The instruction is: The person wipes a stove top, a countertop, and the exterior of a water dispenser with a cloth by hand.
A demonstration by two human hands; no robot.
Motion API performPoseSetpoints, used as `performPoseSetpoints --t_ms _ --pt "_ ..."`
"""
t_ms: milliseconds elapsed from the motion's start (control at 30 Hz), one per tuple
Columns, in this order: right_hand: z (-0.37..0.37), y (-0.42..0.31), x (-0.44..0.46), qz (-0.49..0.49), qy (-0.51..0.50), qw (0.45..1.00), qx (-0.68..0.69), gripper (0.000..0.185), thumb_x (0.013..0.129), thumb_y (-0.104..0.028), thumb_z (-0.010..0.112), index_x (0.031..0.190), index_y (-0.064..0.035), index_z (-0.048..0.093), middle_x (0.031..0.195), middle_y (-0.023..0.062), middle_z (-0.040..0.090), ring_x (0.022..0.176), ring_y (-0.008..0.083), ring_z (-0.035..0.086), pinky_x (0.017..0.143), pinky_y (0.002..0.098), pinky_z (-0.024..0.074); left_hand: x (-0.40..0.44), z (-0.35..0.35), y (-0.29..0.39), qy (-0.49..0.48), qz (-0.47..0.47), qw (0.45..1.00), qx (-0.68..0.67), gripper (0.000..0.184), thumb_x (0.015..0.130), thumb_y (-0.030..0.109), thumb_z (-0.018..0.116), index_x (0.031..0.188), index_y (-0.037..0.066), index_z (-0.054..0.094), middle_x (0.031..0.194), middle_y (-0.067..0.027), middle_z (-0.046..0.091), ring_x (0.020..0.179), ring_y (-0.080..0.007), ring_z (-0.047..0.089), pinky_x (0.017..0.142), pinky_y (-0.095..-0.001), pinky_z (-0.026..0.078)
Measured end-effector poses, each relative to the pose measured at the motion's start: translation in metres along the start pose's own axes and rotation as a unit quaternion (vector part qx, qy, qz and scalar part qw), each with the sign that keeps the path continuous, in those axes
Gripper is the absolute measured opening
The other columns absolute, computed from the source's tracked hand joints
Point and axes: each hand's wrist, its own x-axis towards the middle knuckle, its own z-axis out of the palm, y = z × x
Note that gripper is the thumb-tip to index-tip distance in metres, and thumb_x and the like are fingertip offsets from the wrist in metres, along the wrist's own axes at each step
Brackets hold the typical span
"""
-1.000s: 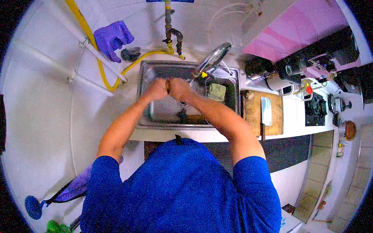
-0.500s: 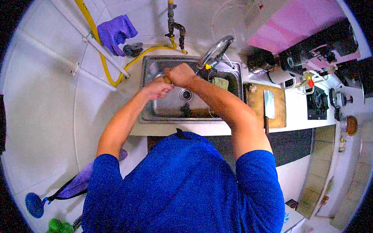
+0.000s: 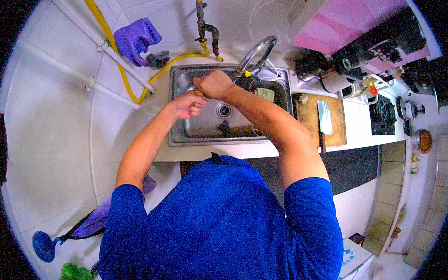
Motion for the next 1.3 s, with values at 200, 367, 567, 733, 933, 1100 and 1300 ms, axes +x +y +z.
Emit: performPoseSetpoints --t_ms 200,367,567,733,933,1100,1300 --pt "0.015 -0.007 0.001 -0.003 -0.008 1.0 -0.011 0.018 0.085 -0.026 0.059 0.093 -0.0099 0.062 0.067 0.0112 0.068 0.06 0.0306 0.069 0.049 0.0467 0.0526 -0.001 -0.004 -0.015 0.017 -0.004 1.0 -0.015 0.022 0.087 0.005 0.066 0.086 0.016 0.048 0.064 0.0063 0.039 0.04 -0.0031 0.027 0.038 -0.0222 0.018" --pt "0.021 -0.028 -0.012 0.052 0.018 0.998 -0.03 0.014 0.082 -0.024 0.061 0.087 -0.0115 0.058 0.067 0.0089 0.066 0.059 0.0293 0.068 0.048 0.0438 0.0512 0.004 -0.021 -0.034 -0.03 0.004 0.997 -0.067 0.018 0.087 0.006 0.066 0.089 0.014 0.051 0.064 0.0064 0.04 0.041 -0.0024 0.026 0.039 -0.0224 0.019" --pt "0.059 -0.029 -0.026 0.018 0.018 1.0 -0.001 0.017 0.088 -0.023 0.056 0.099 -0.0116 0.061 0.07 0.0109 0.068 0.063 0.0299 0.07 0.05 0.045 0.0536 0.008 -0.038 -0.059 -0.061 -0.025 0.997 -0.05 0.011 0.09 0.01 0.065 0.094 0.012 0.055 0.067 0.0074 0.043 0.045 -0.0036 0.031 0.041 -0.0222 0.023" --pt "0.033 -0.034 -0.041 0.079 0.046 0.995 0.035 0.018 0.085 -0.02 0.062 0.1 -0.0105 0.06 0.077 0.0112 0.069 0.069 0.0333 0.071 0.054 0.0462 0.055 -0.008 0.029 -0.061 0.199 0.209 0.945 0.153 0.019 0.089 0.017 0.07 0.097 0.01 0.055 0.079 0.003 0.053 0.057 -0.0076 0.047 0.044 -0.0236 0.036" --pt "0.026 -0.051 -0.138 0.138 0.132 0.941 0.28 0.041 0.082 -0.024 0.075 0.113 -0.0044 0.057 0.093 0.016 0.068 0.078 0.0288 0.07 0.061 0.041 0.0556 0.001 0.041 -0.094 0.206 0.208 0.951 -0.102 0.018 0.09 0.006 0.066 0.106 0.007 0.058 0.105 -0.0023 0.059 0.078 -0.0104 0.054 0.062 -0.0245 0.046" --pt "0.028 -0.069 -0.221 0.392 0.011 0.393 0.832 0.028 0.098 -0.018 0.06 0.122 -0.0056 0.057 0.101 0.0032 0.066 0.088 0.0128 0.061 0.076 0.03 0.0516 0.024 0.09 -0.145 0.175 0.344 0.921 -0.044 0.033 0.091 0.001 0.062 0.123 0.006 0.055 0.126 -0.0069 0.058 0.102 -0.0171 0.059 0.084 -0.0331 0.052" --pt "0.07 -0.08 -0.275 0.337 0.075 0.488 0.801 0.023 0.091 -0.012 0.066 0.112 -0.0052 0.062 0.1 0.0035 0.066 0.097 0.0129 0.058 0.086 0.0286 0.0466 0.042 0.149 -0.194 0.254 0.201 0.945 -0.045 0.043 0.095 0.006 0.06 0.137 0.006 0.049 0.128 -0.0075 0.058 0.114 -0.0206 0.058 0.096 -0.0448 0.052"
